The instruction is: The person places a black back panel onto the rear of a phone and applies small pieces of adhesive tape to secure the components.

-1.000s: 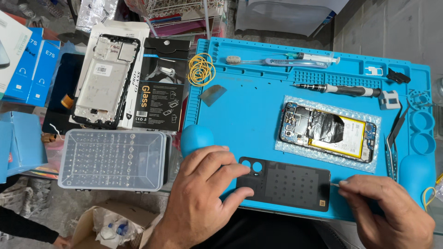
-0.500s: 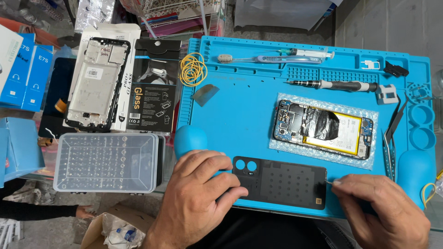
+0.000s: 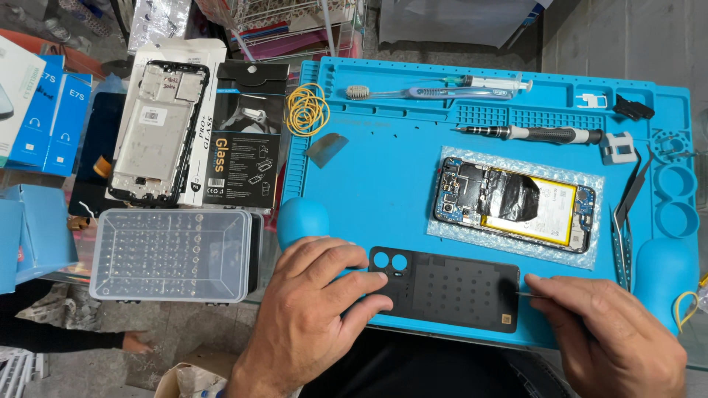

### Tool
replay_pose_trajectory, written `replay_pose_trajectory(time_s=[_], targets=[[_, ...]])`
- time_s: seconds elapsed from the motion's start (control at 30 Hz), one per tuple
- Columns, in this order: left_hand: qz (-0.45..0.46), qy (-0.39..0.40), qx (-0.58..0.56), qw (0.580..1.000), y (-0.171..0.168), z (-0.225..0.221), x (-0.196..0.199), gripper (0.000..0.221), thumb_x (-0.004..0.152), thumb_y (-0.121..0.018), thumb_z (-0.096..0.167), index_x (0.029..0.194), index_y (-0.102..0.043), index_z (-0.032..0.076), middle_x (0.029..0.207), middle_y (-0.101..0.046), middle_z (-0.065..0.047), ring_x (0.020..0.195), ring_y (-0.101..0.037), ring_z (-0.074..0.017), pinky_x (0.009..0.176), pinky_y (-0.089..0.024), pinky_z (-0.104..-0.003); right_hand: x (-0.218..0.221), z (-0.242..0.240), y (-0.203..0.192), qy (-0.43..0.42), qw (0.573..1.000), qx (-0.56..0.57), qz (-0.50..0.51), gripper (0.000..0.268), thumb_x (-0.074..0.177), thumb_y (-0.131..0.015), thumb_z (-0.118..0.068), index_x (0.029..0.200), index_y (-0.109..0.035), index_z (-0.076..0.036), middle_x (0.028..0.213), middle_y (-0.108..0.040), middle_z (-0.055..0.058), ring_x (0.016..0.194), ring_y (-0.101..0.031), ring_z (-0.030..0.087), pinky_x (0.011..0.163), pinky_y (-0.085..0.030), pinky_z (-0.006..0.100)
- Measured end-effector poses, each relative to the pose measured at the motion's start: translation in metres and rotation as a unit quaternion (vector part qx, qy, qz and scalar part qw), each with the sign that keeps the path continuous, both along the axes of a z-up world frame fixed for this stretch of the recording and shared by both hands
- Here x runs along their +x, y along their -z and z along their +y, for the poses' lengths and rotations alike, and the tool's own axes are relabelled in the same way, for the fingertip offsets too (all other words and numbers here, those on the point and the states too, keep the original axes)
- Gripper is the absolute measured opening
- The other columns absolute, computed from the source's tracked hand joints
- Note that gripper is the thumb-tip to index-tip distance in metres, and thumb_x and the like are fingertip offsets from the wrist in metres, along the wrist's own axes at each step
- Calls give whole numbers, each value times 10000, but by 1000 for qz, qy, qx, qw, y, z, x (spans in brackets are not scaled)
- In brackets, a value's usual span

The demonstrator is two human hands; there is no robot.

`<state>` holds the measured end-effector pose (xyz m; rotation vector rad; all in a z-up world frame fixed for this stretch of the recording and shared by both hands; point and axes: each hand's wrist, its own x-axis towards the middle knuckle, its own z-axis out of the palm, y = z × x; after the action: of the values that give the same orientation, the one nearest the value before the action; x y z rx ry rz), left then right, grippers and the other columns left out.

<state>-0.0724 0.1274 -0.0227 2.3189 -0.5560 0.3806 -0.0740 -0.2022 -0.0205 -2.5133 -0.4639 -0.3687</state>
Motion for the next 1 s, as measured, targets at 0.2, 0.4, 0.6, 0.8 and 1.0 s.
replay_pose_trajectory(time_s=[0.2, 0.4, 0.6, 0.8, 1.0], targets=[[25, -5, 41, 999, 0, 1, -2, 288, 962, -901, 333, 1140, -757, 159, 1179, -705, -31, 1111, -675, -287, 1008, -530, -487, -1, -3, 4, 11, 1000, -4, 9, 128, 1029, -811, -9, 1109, -848, -102, 1006, -826, 56, 911, -778, 199, 917, -608, 298], [20, -14, 39, 999, 4, 2, -4, 391, 912, -949, 356, 1187, -757, 156, 1172, -726, -17, 1116, -675, -283, 1021, -525, -482, 0, -2, 4, 6, 1000, 11, -1, 69, 982, -855, -58, 1048, -845, -75, 962, -824, 60, 868, -773, 196, 891, -605, 298], [15, -22, 21, 999, 2, 2, -3, 391, 923, -941, 351, 1182, -752, 127, 1222, -710, -61, 1282, -674, -338, 1126, -511, -514, 6, 13, -7, -28, 1000, 2, 4, 109, 916, -881, -121, 990, -825, -64, 939, -831, 48, 833, -782, 189, 879, -625, 305], [-3, -7, 6, 1000, 1, 5, -1, 371, 933, -946, 335, 1146, -748, 104, 1192, -724, -66, 1233, -679, -314, 1105, -530, -482, 27, 56, -11, -128, 992, -21, -11, 107, 968, -830, -181, 1048, -795, -117, 986, -822, 17, 853, -757, 198, 866, -609, 326], [14, -24, 11, 1000, 0, 8, -2, 359, 901, -959, 335, 1133, -779, 128, 1206, -729, -52, 1344, -629, -311, 1235, -447, -559, 43, 98, -15, -190, 982, -9, 15, 65, 1040, -744, -111, 1101, -762, -100, 1053, -809, 48, 912, -765, 207, 892, -612, 319]])
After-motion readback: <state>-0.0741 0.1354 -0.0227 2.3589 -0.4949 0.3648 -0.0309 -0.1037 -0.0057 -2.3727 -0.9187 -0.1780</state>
